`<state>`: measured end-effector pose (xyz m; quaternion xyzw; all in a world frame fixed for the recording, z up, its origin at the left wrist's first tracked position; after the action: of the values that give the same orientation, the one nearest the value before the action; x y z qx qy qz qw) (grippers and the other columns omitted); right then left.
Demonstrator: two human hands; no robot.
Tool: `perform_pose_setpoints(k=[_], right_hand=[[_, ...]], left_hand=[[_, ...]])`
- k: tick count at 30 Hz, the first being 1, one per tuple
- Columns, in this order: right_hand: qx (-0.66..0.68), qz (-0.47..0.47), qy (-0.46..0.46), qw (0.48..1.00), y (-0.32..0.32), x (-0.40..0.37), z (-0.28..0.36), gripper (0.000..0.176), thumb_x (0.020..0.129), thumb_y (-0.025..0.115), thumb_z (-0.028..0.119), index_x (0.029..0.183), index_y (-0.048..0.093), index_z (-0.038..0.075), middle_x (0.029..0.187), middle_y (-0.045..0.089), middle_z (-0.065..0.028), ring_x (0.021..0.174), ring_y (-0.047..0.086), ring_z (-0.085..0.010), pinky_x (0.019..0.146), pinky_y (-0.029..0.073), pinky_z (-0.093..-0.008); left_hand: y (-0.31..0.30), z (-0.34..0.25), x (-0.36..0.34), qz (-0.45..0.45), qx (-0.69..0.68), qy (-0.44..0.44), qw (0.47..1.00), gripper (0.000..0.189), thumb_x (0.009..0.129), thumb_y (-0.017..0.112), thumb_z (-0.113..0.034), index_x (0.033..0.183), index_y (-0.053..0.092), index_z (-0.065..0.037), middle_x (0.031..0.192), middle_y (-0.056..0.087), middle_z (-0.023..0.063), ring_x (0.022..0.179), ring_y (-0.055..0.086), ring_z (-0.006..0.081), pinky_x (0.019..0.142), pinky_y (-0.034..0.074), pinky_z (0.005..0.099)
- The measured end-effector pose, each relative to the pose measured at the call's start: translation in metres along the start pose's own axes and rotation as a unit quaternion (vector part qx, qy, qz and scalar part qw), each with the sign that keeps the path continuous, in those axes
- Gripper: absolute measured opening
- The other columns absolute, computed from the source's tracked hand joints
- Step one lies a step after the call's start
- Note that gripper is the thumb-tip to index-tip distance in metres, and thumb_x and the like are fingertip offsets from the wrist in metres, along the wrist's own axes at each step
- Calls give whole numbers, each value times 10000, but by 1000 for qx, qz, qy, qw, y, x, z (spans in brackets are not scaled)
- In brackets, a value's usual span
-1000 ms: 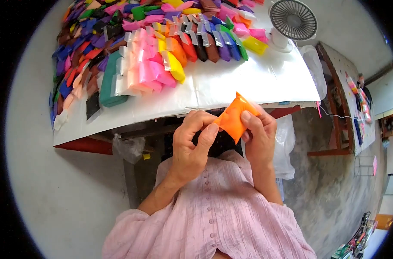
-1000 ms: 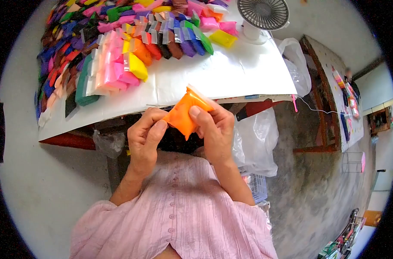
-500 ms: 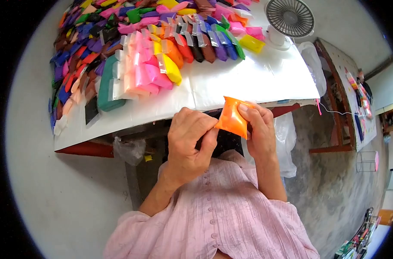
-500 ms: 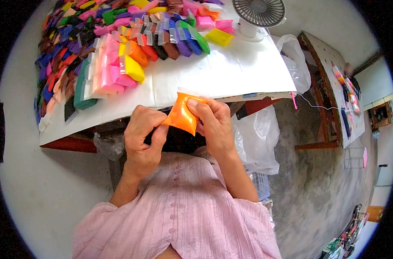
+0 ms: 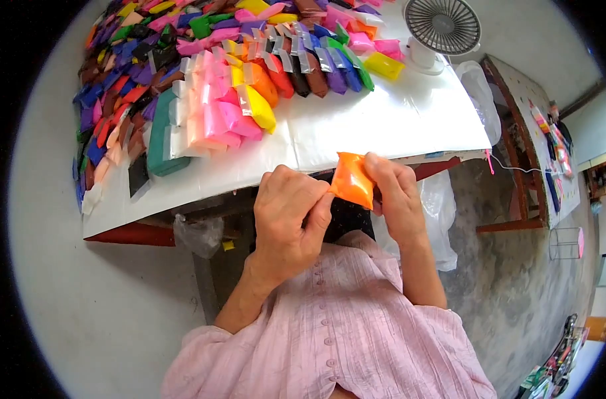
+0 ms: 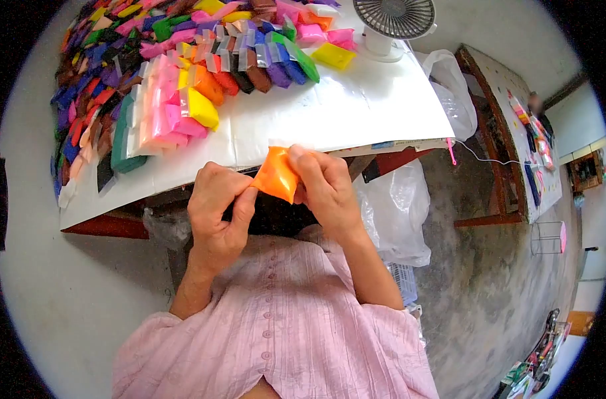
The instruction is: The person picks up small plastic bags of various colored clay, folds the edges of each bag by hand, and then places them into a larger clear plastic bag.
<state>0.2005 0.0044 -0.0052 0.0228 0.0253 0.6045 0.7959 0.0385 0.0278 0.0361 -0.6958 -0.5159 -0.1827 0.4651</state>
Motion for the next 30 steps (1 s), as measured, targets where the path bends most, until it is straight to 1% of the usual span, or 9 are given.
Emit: perform_pose_setpoints(k=[1,2,4,5,8,12,24,27,30], right_hand=[[-50,6,-9,999,-4,0,2,285,975,522,214,824,622,-7,675,585,-29,553,531,-95,503,410,-250],[-143,-15,-92,985,-7,-2,10,269,969,520,196,817,609,-8,671,577,-52,551,539,-133,509,416,-267],[-322,-55,-255,910,-8,-12,19,239,957,516,161,804,582,-11,664,561,-98,546,557,-208,520,428,-300],[-276,-55,-250,926,-11,-14,16,146,883,593,132,804,571,11,673,531,-111,568,553,-265,518,432,-332],[-411,-24,-371,832,7,-29,36,141,829,658,137,822,564,32,686,509,-84,581,549,-246,511,429,-349],[-484,-19,-405,776,15,-29,34,176,803,684,133,799,530,50,711,495,-73,594,540,-228,507,434,-345],[-474,-29,-467,746,14,-29,24,159,710,692,13,762,545,41,629,498,-59,493,492,-203,435,376,-319],[-478,-87,-505,713,15,-35,26,205,706,671,52,641,478,73,599,434,-44,493,473,-189,441,363,-310],[-476,-132,-544,678,17,-41,32,168,683,673,53,646,509,70,578,440,-39,472,453,-184,430,332,-300]], left_hand=[[0,2,0,-2,4,-6,1000,56,783,648,-24,822,609,-21,751,570,70,700,511,260,656,394,368],[1,4,-1,-5,9,-11,1000,52,783,649,-24,817,610,-20,746,568,69,698,509,259,654,394,367],[3,8,-2,-9,18,-13,1000,48,783,651,-22,811,612,-18,742,566,67,694,506,257,650,395,367],[3,10,-2,-10,23,-10,1000,49,783,651,-20,810,611,-17,742,565,67,692,505,257,649,396,368],[5,10,-3,-13,28,-3,1000,50,782,652,-17,810,610,-17,744,565,69,692,504,258,650,398,369],[6,12,-3,-13,43,9,999,56,779,655,-18,812,610,-20,748,565,71,695,506,260,652,400,367],[13,13,-8,42,81,65,994,124,719,679,-44,767,564,-52,740,537,61,717,510,254,657,412,377],[13,5,-6,40,117,102,987,135,693,674,-65,744,549,-63,713,503,54,703,500,241,645,407,369],[11,-1,-5,35,141,130,981,132,684,664,-77,731,541,-70,703,484,44,688,493,225,638,400,361]])
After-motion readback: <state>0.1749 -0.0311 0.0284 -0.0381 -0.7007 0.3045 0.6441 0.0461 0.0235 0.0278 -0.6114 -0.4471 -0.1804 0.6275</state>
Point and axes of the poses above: each hand's wrist, its own x-axis towards the middle knuckle, its own y-axis out of the palm, z = x × y, the point moved 6 cm from there along x, towards the middle knuckle
